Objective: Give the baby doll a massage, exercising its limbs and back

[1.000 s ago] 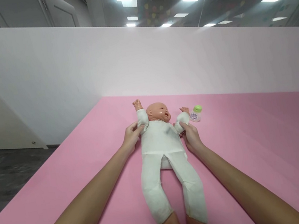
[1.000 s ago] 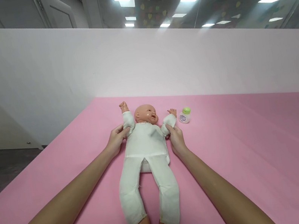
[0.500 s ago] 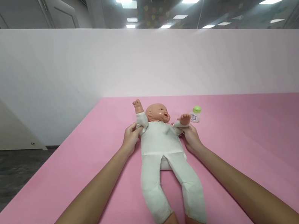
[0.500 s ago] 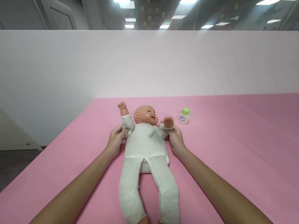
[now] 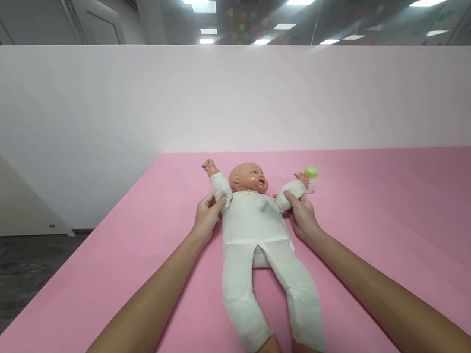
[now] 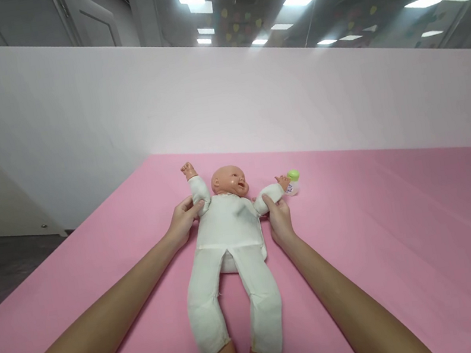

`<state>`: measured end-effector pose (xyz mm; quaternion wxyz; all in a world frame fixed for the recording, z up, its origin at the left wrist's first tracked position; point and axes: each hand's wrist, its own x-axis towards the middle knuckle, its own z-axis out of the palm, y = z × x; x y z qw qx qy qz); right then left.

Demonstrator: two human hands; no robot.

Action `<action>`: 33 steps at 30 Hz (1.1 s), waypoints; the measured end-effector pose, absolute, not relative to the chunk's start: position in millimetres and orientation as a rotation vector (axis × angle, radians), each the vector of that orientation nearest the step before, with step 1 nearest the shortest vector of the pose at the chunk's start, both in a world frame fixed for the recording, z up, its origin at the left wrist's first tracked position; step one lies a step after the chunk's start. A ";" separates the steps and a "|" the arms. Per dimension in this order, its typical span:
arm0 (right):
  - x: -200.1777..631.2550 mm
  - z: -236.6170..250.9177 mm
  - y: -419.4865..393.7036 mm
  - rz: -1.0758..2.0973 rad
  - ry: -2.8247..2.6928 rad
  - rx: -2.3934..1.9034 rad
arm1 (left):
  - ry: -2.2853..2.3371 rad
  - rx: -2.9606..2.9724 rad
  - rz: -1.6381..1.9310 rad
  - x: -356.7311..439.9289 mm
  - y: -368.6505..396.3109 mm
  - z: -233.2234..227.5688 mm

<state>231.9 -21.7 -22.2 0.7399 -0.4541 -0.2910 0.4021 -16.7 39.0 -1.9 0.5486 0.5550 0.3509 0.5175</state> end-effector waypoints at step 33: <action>229.0 -23.6 -24.3 0.909 -0.708 -0.982 | 0.788 1.311 1.211 -17.3 37.6 -0.1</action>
